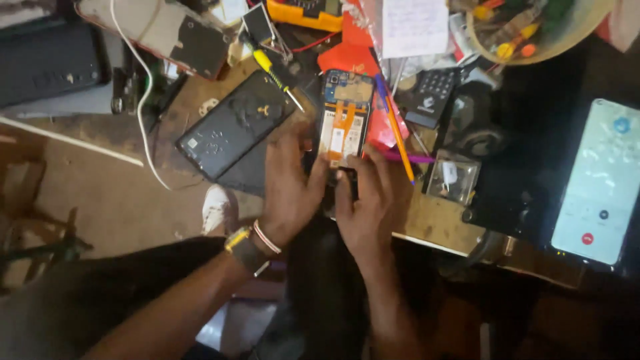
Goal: Disassembling and inspecting internal components of a mobile phone at a repair bench.
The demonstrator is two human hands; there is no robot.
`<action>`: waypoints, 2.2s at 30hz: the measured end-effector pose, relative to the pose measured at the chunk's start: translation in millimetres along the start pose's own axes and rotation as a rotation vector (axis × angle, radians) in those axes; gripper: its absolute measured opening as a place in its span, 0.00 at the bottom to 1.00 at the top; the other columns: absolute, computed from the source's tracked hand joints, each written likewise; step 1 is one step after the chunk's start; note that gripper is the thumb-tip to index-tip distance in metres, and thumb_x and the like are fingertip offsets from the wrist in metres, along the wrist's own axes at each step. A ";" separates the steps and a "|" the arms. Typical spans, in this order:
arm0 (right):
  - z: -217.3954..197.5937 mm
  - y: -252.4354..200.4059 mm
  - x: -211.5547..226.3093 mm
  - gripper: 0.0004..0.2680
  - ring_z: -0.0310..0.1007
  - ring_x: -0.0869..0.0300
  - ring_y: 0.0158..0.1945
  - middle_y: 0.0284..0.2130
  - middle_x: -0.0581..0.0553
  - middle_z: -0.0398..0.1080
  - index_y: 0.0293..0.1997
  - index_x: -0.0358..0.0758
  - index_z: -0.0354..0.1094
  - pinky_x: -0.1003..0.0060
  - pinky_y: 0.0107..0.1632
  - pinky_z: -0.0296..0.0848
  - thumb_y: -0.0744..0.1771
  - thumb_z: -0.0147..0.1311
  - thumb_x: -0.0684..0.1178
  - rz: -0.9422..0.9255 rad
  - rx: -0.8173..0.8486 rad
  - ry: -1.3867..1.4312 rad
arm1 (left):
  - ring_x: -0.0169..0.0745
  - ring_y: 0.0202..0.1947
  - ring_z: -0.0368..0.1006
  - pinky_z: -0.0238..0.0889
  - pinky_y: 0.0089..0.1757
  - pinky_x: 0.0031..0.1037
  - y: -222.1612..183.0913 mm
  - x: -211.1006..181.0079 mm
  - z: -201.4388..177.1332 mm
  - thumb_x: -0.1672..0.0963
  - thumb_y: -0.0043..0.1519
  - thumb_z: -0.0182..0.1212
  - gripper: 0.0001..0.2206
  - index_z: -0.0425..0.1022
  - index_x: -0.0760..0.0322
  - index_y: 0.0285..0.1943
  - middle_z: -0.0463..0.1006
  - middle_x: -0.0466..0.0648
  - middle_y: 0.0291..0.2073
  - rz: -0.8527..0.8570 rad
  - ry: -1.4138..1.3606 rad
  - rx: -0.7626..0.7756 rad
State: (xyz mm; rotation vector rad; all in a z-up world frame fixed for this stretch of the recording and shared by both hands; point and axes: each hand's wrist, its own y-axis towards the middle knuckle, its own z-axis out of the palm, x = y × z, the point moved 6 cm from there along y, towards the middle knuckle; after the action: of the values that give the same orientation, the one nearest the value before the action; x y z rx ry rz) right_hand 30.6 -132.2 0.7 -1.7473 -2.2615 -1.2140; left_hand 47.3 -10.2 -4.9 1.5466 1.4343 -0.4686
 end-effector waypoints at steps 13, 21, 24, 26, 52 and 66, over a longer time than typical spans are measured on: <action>20.4 -34.7 -70.5 0.14 0.57 0.59 0.44 0.36 0.44 0.66 0.37 0.36 0.66 0.63 0.44 0.60 0.66 0.34 0.53 0.579 0.063 0.813 | 0.66 0.30 0.65 0.60 0.22 0.27 6.2 -40.6 21.5 0.56 0.57 0.52 0.14 0.68 0.61 0.52 0.67 0.55 0.28 -0.102 -0.255 0.163; 10.7 -16.8 -43.8 0.06 0.70 0.59 0.31 0.31 0.41 0.69 0.36 0.37 0.66 0.73 0.30 0.71 0.62 0.49 0.46 0.954 -0.171 1.469 | 0.62 0.33 0.64 0.63 0.28 0.29 -6.8 -58.4 12.5 0.60 0.55 0.51 0.12 0.70 0.66 0.48 0.68 0.53 0.37 0.114 -0.267 0.209; 10.6 -11.5 -32.4 0.08 0.70 0.47 0.36 0.37 0.35 0.68 0.40 0.36 0.65 0.57 0.40 0.72 0.63 0.43 0.46 0.886 -0.123 1.762 | 0.53 0.27 0.64 0.60 0.29 0.31 -2.9 -58.8 -8.9 0.59 0.54 0.53 0.09 0.68 0.69 0.42 0.66 0.51 0.30 0.084 -0.246 0.033; 4.6 3.3 -18.4 0.10 0.67 0.47 0.44 0.42 0.34 0.66 0.45 0.33 0.62 0.52 0.48 0.66 0.64 0.42 0.46 0.727 -0.046 1.825 | 0.48 0.26 0.63 0.58 0.30 0.30 1.3 -50.0 -12.5 0.59 0.54 0.55 0.11 0.63 0.70 0.42 0.64 0.51 0.27 -0.054 -0.365 0.034; 1.1 -9.1 -23.1 0.14 0.66 0.65 0.34 0.28 0.49 0.67 0.37 0.35 0.65 0.71 0.39 0.66 0.62 0.49 0.58 0.804 0.114 1.194 | 0.27 0.37 0.63 0.60 0.40 0.20 -19.5 -20.0 3.4 0.57 0.57 0.49 0.07 0.63 0.62 0.41 0.68 0.41 0.33 -0.520 -0.693 0.214; 13.1 -30.2 -31.4 0.21 0.64 0.56 0.51 0.45 0.40 0.65 0.45 0.31 0.63 0.60 0.57 0.63 0.63 0.44 0.64 0.575 0.206 1.163 | 0.44 0.64 0.42 0.34 0.59 0.33 -10.9 -23.0 4.1 0.44 0.57 0.34 0.33 0.41 0.70 0.63 0.48 0.56 0.62 -0.440 -0.634 0.344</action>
State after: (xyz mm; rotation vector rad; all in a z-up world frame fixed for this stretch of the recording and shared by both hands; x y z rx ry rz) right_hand 22.4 -151.6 -39.5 -1.0038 -1.0664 -1.2668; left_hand 33.1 -27.9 7.4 1.1566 1.2090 -1.3931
